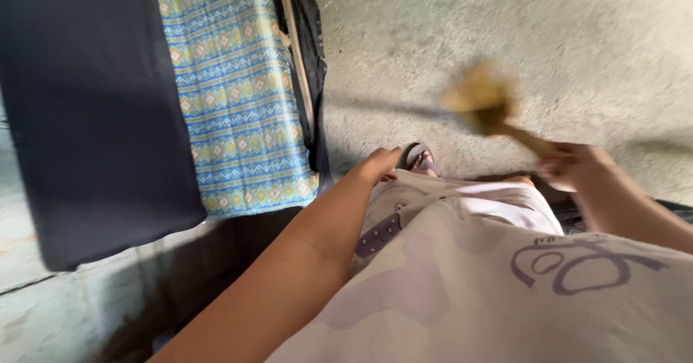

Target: The person sweeps a concrete floor with a broom, gathering dirt and debris into a pile. They use a dustpan to collect the swept material from the floor.

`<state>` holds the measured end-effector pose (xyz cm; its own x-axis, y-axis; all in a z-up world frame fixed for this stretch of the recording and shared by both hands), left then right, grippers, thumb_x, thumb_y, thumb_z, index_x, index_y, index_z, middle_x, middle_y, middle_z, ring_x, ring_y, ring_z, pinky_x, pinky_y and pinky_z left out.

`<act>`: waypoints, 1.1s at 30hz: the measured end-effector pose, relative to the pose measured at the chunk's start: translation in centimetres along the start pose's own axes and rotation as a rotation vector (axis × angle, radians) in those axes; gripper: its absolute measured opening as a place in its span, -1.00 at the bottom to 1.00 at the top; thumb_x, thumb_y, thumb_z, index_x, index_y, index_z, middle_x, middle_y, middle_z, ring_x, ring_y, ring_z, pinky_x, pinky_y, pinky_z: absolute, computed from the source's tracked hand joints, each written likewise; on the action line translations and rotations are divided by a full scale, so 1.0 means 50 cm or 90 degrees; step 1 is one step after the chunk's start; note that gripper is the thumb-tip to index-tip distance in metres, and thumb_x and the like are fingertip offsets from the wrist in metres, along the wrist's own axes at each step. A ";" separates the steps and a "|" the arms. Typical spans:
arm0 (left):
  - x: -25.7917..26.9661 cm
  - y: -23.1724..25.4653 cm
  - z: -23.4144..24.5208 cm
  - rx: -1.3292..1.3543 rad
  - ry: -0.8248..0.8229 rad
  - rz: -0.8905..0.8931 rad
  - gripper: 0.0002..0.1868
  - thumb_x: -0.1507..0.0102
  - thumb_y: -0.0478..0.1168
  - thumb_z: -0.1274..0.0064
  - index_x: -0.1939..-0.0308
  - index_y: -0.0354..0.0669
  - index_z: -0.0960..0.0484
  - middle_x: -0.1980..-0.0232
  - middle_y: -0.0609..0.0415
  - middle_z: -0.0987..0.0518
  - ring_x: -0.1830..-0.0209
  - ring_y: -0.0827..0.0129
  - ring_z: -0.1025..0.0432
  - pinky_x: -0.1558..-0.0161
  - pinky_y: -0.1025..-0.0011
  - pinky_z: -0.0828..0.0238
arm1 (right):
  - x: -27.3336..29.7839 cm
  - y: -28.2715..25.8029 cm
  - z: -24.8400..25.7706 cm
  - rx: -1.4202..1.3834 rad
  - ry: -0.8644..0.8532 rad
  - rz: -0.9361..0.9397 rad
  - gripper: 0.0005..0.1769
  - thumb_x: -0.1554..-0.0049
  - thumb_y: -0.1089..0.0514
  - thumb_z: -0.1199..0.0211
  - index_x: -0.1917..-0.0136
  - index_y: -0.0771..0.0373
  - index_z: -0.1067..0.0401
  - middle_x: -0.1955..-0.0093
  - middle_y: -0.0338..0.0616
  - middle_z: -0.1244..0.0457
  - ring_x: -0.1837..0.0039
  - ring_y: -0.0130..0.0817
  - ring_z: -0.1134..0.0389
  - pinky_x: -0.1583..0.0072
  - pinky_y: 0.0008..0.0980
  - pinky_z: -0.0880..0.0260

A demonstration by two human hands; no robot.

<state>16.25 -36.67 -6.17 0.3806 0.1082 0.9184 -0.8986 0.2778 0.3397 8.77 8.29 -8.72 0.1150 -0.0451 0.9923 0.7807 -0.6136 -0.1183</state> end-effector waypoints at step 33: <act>-0.175 0.057 0.024 0.127 0.038 0.036 -0.03 -0.31 0.48 0.35 -0.38 -0.34 -0.39 -0.17 -0.31 -0.58 -0.02 -0.02 -0.59 0.07 0.15 -0.51 | -0.035 -0.169 -0.109 -0.145 0.020 0.029 -0.68 -0.38 0.12 0.06 -0.20 0.26 -0.46 0.08 0.07 -0.30 0.42 -0.61 -0.13 0.37 -0.69 -0.30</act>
<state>10.09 -37.97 -13.01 0.3351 0.1764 0.9255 -0.9421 0.0751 0.3268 -1.38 9.24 -9.27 0.1252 -0.0991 0.9872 0.6165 -0.7719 -0.1557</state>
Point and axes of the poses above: each hand's wrist, its own x-axis away from the middle knuckle, its own z-axis out of the back of the hand, y = z × x, the point moved 9 cm from there along -x, towards the middle knuckle
